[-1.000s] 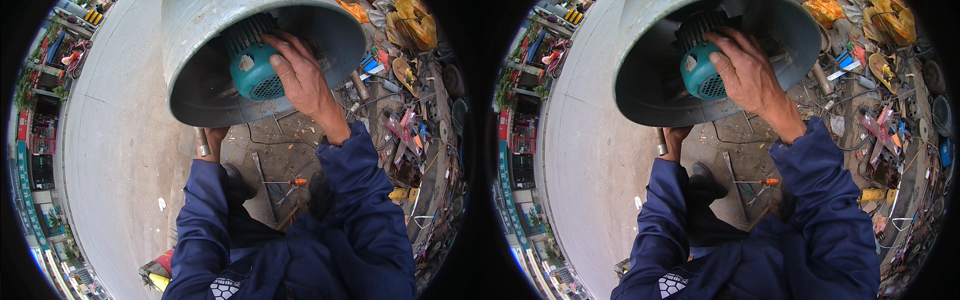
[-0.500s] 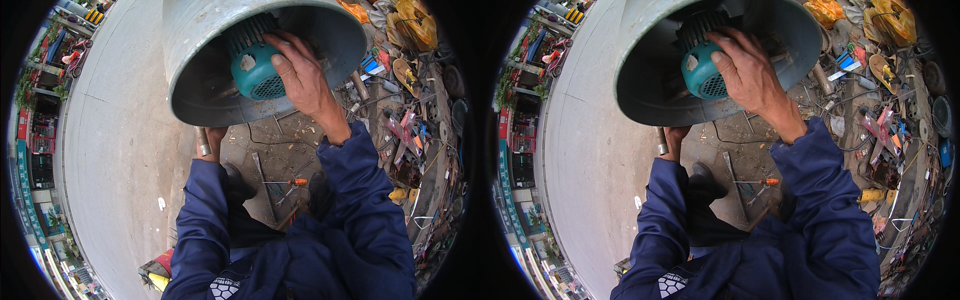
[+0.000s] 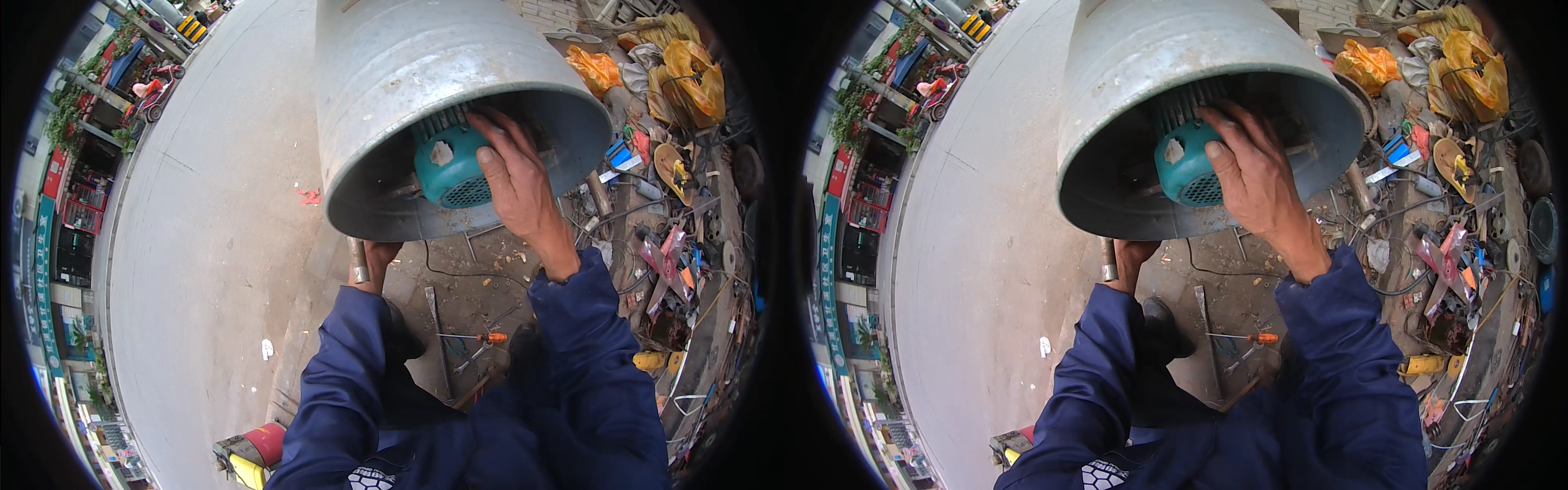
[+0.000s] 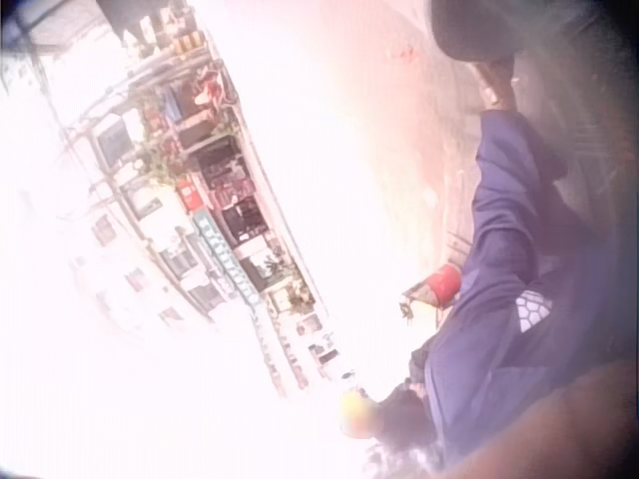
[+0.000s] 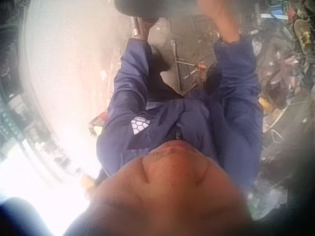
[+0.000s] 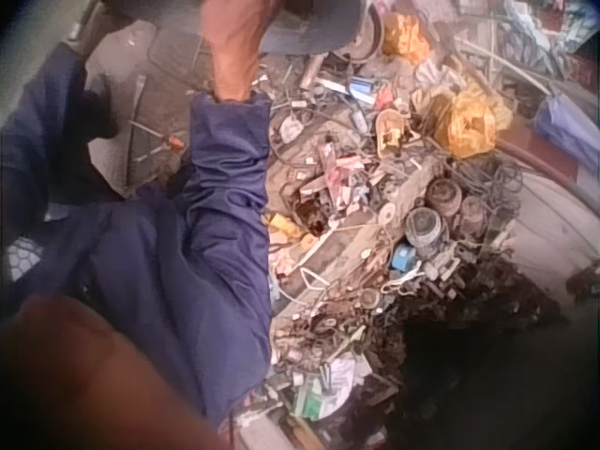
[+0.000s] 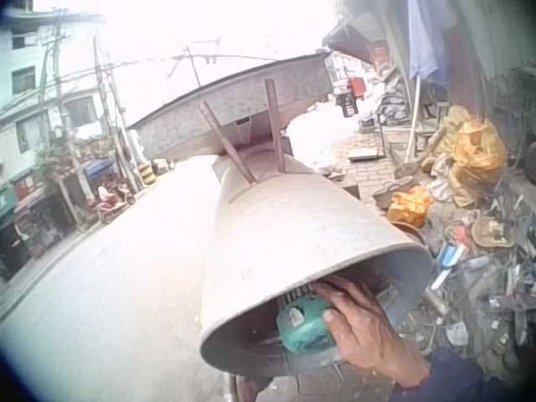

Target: The person installs a teal electric motor into a large metal cylindrical housing, then attaches a red metal fan blade to the motor shaft. They use a wrench to tighten the blade and reposition the motor within the housing.

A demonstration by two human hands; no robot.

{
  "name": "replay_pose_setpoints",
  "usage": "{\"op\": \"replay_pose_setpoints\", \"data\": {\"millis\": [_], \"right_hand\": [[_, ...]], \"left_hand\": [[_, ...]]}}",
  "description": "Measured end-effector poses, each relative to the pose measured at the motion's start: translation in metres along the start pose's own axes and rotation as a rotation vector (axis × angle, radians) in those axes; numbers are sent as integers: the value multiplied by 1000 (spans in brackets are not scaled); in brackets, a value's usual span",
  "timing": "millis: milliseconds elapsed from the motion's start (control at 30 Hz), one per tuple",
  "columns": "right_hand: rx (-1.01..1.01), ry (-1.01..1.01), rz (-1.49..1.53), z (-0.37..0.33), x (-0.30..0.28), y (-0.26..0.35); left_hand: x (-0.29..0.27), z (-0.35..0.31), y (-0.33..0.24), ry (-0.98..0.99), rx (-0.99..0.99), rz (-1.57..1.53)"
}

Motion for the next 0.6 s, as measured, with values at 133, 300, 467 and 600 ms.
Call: {"op": "replay_pose_setpoints", "data": {"millis": [133, 300, 467, 600], "right_hand": [[55, 42, 24, 2, 0, 3], [103, 78, -33, -4, 5, -4], [110, 117, -45, -6, 7, -13], [87, 129, -9, -5, 9, -16]], "left_hand": [[23, -3, -6, 41, 102, -26], [24, -5, -6, 104, 141, 17], [-15, 14, -4, 63, 214, -108], [-32, 18, -12, -54, 448, 697]]}}
Point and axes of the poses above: each hand's wrist, its own z-axis towards the middle knuckle, its own x-axis out of the palm, y = z × x, the point moved 6 cm from there along z, towards the middle knuckle, and after that the axes turned 3 degrees about y, right-handed, at the moved point
